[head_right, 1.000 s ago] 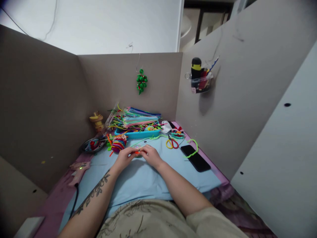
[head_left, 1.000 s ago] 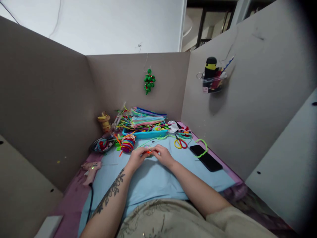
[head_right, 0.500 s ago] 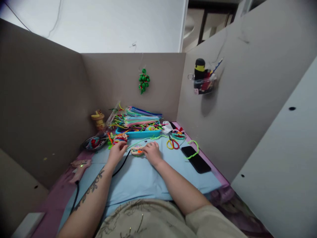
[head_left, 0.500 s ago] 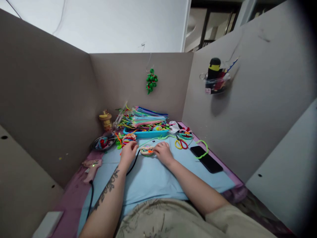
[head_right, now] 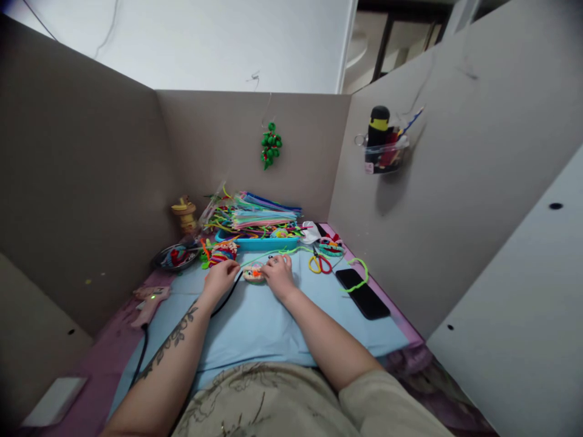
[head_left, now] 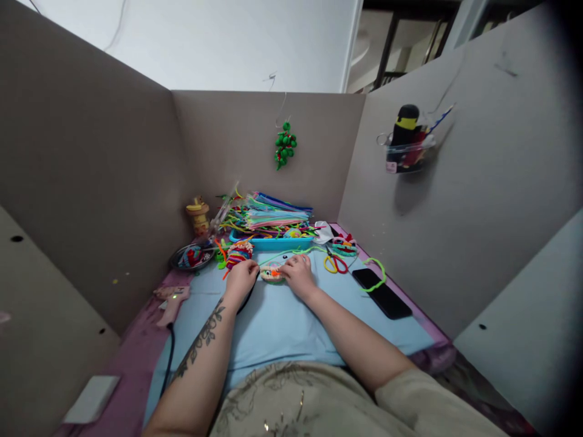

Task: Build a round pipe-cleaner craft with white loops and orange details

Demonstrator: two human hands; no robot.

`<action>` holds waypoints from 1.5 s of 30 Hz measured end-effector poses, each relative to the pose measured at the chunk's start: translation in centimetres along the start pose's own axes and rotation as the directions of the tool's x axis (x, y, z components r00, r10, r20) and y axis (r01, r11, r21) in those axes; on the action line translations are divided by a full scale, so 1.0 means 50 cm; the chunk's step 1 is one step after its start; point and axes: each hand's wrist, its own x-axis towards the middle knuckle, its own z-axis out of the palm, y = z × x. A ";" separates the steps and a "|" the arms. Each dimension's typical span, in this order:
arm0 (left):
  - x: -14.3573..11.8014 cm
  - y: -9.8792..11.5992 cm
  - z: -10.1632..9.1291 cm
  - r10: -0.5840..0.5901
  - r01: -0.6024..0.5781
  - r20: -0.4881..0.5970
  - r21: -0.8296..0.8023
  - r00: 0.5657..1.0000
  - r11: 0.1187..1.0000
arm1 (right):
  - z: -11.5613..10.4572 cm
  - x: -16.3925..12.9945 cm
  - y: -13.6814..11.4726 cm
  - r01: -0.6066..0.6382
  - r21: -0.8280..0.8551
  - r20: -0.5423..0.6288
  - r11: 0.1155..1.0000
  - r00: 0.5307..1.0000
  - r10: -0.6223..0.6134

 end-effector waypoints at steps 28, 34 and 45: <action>-0.022 0.064 0.026 0.126 0.074 0.181 -0.808 0.975 0.585 | -0.035 -0.029 -0.039 0.121 0.291 -0.258 0.949 0.965 -0.044; -0.028 0.076 0.023 0.059 0.183 0.224 -0.899 0.973 0.399 | -0.045 -0.037 -0.064 0.228 0.451 -0.240 0.863 0.962 -0.129; -0.034 0.090 0.005 0.158 0.243 0.332 -0.878 0.930 0.413 | -0.050 -0.032 -0.040 0.124 0.702 -0.223 0.701 0.973 0.051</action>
